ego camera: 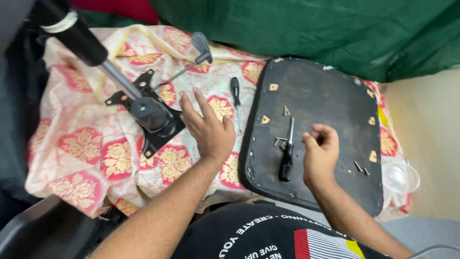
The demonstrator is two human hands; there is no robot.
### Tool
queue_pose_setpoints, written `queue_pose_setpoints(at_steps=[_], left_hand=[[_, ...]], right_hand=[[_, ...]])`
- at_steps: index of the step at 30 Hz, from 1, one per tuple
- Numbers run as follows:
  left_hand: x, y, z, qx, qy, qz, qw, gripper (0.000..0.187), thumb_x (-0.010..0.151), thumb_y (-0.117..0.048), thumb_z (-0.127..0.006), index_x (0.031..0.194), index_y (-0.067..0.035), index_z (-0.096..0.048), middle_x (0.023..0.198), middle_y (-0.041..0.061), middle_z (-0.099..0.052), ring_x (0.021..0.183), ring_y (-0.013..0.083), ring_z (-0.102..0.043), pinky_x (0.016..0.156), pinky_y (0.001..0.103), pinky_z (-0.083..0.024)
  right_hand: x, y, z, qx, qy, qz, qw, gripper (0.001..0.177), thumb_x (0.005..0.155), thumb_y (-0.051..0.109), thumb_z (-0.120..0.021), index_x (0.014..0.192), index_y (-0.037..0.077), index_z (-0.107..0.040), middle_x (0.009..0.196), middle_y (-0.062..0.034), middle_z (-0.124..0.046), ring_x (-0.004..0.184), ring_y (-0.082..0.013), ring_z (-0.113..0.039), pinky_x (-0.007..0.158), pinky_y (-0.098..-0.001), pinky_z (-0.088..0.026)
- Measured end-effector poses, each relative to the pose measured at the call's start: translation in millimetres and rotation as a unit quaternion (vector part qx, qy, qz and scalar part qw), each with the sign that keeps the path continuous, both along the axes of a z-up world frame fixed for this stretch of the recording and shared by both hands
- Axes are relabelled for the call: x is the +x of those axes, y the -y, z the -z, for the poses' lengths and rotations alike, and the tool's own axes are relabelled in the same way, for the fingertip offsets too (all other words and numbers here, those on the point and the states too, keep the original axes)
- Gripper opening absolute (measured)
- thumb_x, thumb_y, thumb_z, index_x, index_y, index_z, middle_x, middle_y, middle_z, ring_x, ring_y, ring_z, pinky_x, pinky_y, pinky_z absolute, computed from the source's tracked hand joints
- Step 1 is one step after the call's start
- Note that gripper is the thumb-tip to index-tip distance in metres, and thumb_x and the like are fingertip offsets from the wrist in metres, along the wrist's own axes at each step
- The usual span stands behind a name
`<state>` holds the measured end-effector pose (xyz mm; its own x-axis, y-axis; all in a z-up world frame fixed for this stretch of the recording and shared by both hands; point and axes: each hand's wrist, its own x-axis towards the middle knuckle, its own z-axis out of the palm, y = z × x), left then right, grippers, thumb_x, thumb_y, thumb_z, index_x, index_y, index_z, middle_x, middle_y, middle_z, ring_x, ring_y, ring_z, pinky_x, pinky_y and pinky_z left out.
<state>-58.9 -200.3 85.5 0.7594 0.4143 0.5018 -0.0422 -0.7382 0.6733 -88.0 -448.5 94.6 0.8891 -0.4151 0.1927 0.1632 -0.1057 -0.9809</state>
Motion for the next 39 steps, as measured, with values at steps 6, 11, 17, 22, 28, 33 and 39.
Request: queue_pose_setpoints(at_steps=[6,11,17,22,28,33,39], left_hand=[[89,42,17,-0.052,-0.065,0.198,0.977,0.061,0.089,-0.011,-0.067,0.147,-0.007,-0.05,0.151,0.016,-0.047,0.145,0.0368,-0.041,0.122,0.048,-0.035],[147,84,14,0.094,-0.124,0.333,0.93,0.064,0.091,-0.02,-0.069,0.15,-0.005,-0.046,0.15,0.015,-0.046,0.144,0.0346,-0.038,0.121,0.047,-0.032],[207,122,-11,0.208,-0.239,0.371,0.873,0.081,0.095,-0.04,-0.067,0.157,-0.005,-0.03,0.162,0.014,-0.03,0.15,0.0348,-0.026,0.123,0.048,-0.025],[255,143,-18,0.233,-0.335,0.367,0.836,0.091,0.097,-0.051,-0.062,0.162,-0.005,-0.017,0.167,0.014,-0.02,0.154,0.0352,-0.017,0.123,0.051,-0.025],[298,155,-4,0.242,-0.384,0.363,0.814,0.092,0.098,-0.057,-0.06,0.163,-0.006,-0.02,0.168,0.017,-0.02,0.152,0.0393,-0.025,0.123,0.054,-0.028],[320,165,9,0.213,-0.379,0.353,0.828,0.096,0.093,-0.064,-0.065,0.159,-0.003,-0.031,0.163,0.023,-0.03,0.147,0.0442,-0.033,0.119,0.054,-0.033],[321,168,10,0.116,-0.401,0.303,0.857,0.086,0.084,-0.053,-0.083,0.147,-0.003,-0.05,0.157,0.02,-0.038,0.144,0.0409,-0.039,0.115,0.053,-0.039]], right_hand=[[-93,58,24,0.091,-0.227,0.271,0.931,0.049,0.086,0.005,-0.074,0.123,0.01,-0.043,0.098,-0.0024,-0.044,0.082,-0.0122,-0.043,0.067,-0.0302,-0.04],[-109,46,19,0.36,-0.405,0.311,0.781,0.061,0.086,0.018,-0.074,0.139,0.012,-0.044,0.132,-0.0132,-0.048,0.11,-0.0211,-0.048,0.084,-0.0362,-0.048],[-102,50,1,0.376,-0.42,0.296,0.771,0.072,0.091,0.02,-0.074,0.147,0.005,-0.032,0.15,-0.0253,-0.033,0.132,-0.0333,-0.038,0.098,-0.0471,-0.048],[-91,69,12,0.387,-0.414,0.366,0.738,0.068,0.093,0.015,-0.073,0.147,0.002,-0.034,0.155,-0.0275,-0.03,0.142,-0.0389,-0.034,0.108,-0.0606,-0.042],[-91,84,16,0.367,-0.388,0.39,0.75,0.06,0.091,0.006,-0.068,0.144,-0.004,-0.042,0.143,-0.0259,-0.054,0.129,-0.0382,-0.058,0.109,-0.0615,-0.05],[-88,93,5,0.387,-0.378,0.386,0.747,0.061,0.093,0.005,-0.067,0.144,-0.004,-0.036,0.144,-0.0299,-0.049,0.128,-0.0418,-0.058,0.106,-0.0609,-0.052],[-94,100,4,0.353,-0.391,0.378,0.761,0.065,0.093,0.001,-0.064,0.147,0.01,-0.03,0.145,-0.0238,-0.047,0.13,-0.0383,-0.054,0.106,-0.0663,-0.047]])
